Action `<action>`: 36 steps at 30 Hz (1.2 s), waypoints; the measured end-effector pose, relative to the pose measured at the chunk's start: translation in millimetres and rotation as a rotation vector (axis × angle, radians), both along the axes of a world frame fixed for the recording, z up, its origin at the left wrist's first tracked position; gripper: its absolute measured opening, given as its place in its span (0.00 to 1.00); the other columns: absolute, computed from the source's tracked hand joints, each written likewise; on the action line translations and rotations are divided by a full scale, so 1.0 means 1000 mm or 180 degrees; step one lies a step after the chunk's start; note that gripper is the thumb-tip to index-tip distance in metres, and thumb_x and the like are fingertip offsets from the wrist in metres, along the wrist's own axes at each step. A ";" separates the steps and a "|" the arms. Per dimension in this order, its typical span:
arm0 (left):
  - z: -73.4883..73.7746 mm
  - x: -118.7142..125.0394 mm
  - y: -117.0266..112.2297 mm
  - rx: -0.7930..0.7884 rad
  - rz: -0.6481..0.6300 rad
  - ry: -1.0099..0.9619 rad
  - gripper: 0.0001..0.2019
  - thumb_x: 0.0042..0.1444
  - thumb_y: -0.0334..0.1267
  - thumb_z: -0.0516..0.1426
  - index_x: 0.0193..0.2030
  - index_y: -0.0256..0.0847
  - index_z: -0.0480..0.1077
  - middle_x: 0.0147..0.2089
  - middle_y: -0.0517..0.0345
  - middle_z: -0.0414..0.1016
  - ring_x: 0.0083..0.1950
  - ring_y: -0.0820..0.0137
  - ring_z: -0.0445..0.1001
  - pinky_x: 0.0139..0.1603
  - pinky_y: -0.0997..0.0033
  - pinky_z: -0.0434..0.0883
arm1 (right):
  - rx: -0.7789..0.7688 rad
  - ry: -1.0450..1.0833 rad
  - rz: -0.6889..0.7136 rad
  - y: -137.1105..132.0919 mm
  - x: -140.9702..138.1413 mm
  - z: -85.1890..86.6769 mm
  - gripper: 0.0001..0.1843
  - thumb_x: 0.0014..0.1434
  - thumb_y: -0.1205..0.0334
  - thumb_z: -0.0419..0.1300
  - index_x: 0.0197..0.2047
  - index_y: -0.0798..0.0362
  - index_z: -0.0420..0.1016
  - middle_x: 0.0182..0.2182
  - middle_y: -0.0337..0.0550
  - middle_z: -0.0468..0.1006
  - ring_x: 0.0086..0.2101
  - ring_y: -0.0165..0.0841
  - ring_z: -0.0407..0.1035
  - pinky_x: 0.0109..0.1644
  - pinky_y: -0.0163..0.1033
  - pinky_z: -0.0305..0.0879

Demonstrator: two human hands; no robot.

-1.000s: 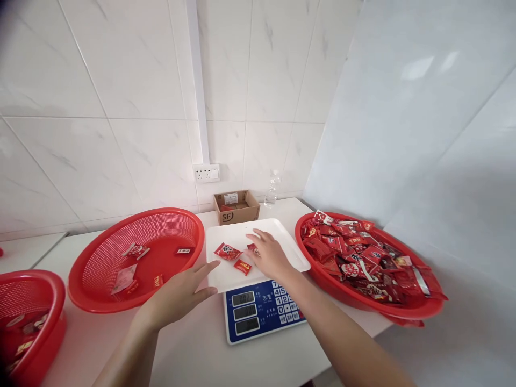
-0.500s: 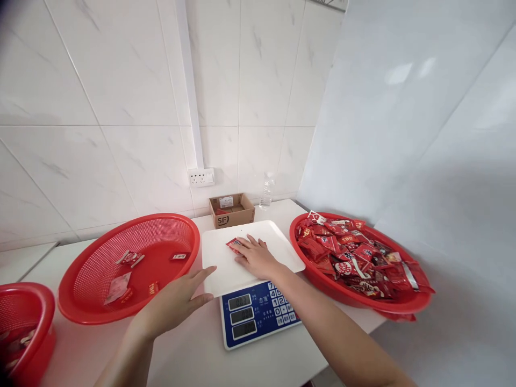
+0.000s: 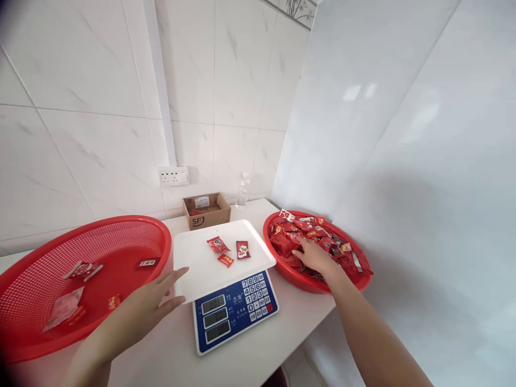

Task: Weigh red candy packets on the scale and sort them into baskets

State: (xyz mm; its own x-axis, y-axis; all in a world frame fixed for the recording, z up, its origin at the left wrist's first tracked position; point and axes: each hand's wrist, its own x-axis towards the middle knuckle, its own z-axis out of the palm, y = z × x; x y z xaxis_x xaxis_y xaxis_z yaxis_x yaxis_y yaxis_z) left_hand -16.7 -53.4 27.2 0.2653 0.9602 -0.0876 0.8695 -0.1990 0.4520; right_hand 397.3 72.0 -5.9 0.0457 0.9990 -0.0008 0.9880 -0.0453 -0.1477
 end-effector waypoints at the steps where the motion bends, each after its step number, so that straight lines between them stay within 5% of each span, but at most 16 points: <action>1: 0.000 0.001 0.000 0.0001 -0.0010 0.0016 0.27 0.62 0.50 0.44 0.67 0.47 0.52 0.57 0.49 0.69 0.50 0.60 0.73 0.46 0.64 0.68 | -0.0078 -0.0027 -0.0027 -0.002 0.004 -0.003 0.30 0.59 0.57 0.53 0.63 0.57 0.60 0.59 0.57 0.65 0.56 0.47 0.61 0.55 0.49 0.60; 9: -0.012 0.000 0.003 0.0102 -0.0055 0.0084 0.28 0.62 0.51 0.45 0.67 0.47 0.52 0.58 0.49 0.69 0.50 0.58 0.74 0.47 0.61 0.69 | -0.0254 -0.0140 -0.0143 0.011 -0.016 -0.010 0.29 0.60 0.50 0.49 0.61 0.54 0.62 0.54 0.57 0.71 0.51 0.48 0.67 0.49 0.49 0.63; 18: -0.007 -0.003 0.002 -0.0013 0.0044 0.0068 0.28 0.62 0.51 0.45 0.67 0.47 0.52 0.62 0.50 0.66 0.56 0.57 0.70 0.52 0.59 0.67 | -0.0318 -0.0389 -0.0314 0.007 -0.034 -0.014 0.28 0.58 0.52 0.52 0.59 0.53 0.61 0.49 0.58 0.73 0.48 0.51 0.69 0.53 0.58 0.55; 30: -0.008 -0.007 0.000 0.0017 0.0026 -0.0033 0.29 0.62 0.51 0.45 0.68 0.47 0.51 0.61 0.49 0.66 0.59 0.55 0.67 0.52 0.58 0.66 | 0.0298 -0.0286 -0.0435 -0.001 -0.030 -0.008 0.19 0.62 0.61 0.41 0.44 0.51 0.72 0.54 0.53 0.67 0.47 0.41 0.68 0.44 0.45 0.65; 36: -0.005 -0.006 -0.001 -0.0017 0.0046 0.0005 0.28 0.62 0.50 0.46 0.68 0.48 0.51 0.57 0.48 0.71 0.54 0.55 0.71 0.50 0.58 0.67 | 0.0083 -0.0257 -0.0302 0.000 -0.037 -0.011 0.24 0.58 0.51 0.52 0.54 0.55 0.68 0.59 0.57 0.62 0.57 0.52 0.57 0.56 0.61 0.54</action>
State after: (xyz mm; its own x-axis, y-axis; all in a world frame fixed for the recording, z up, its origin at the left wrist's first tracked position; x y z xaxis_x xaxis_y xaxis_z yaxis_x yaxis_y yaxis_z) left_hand -22.7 -54.4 22.4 0.2512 0.9635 -0.0930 0.8730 -0.1840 0.4517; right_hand 360.2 71.9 -17.0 0.1390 0.9898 0.0325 0.9881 -0.1364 -0.0703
